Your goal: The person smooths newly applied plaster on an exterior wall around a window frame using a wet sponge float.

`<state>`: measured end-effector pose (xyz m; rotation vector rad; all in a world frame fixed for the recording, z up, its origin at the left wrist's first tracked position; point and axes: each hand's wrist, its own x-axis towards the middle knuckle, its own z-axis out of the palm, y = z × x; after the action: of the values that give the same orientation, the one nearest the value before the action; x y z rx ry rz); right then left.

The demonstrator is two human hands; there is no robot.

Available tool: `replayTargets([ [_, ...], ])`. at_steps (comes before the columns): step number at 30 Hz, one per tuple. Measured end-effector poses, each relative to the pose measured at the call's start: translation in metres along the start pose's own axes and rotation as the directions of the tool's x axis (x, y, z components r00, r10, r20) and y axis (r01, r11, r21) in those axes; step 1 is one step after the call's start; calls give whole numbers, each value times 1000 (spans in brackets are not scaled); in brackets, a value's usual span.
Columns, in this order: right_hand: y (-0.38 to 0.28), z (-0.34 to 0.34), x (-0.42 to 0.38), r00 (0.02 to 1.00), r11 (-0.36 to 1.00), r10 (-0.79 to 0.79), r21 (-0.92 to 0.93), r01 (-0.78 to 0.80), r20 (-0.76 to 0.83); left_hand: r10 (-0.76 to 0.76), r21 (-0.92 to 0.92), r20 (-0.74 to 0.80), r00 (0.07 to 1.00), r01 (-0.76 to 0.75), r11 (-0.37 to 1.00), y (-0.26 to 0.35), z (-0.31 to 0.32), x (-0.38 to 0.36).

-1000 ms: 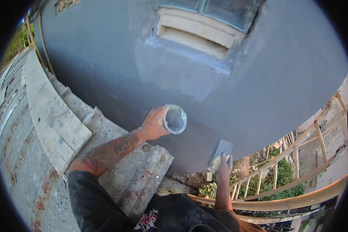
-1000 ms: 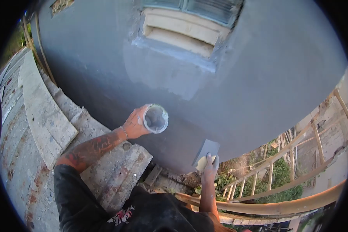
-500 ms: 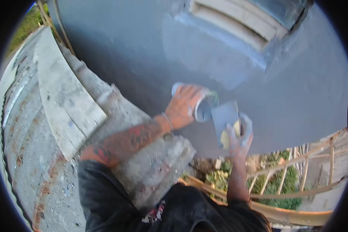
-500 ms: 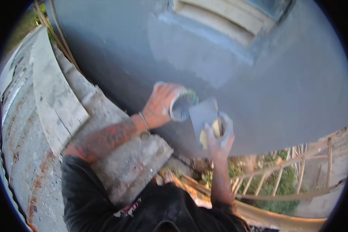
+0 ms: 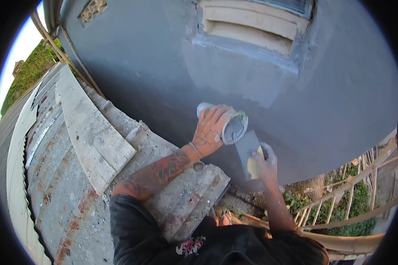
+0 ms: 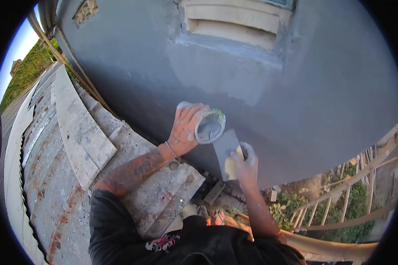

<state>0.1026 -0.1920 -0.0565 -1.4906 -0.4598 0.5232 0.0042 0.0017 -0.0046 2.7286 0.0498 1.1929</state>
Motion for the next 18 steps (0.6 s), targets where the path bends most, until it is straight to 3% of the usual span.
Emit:
replayTargets([
  [3,-1,4,-6,998,994,42,-103,-37,42,6,-24,13,1000,-5,1000,3,1,-2],
  [6,-5,13,-9,999,998,-2,-70,4,34,54,13,-2,999,-54,998,1,3,1],
  [14,0,16,-12,996,996,84,29,-85,31,144,64,28,989,-145,987,1,2,-2],
  [18,-11,11,-21,997,997,72,-30,-73,-32,196,141,9,980,-196,970,-1,3,-3],
])
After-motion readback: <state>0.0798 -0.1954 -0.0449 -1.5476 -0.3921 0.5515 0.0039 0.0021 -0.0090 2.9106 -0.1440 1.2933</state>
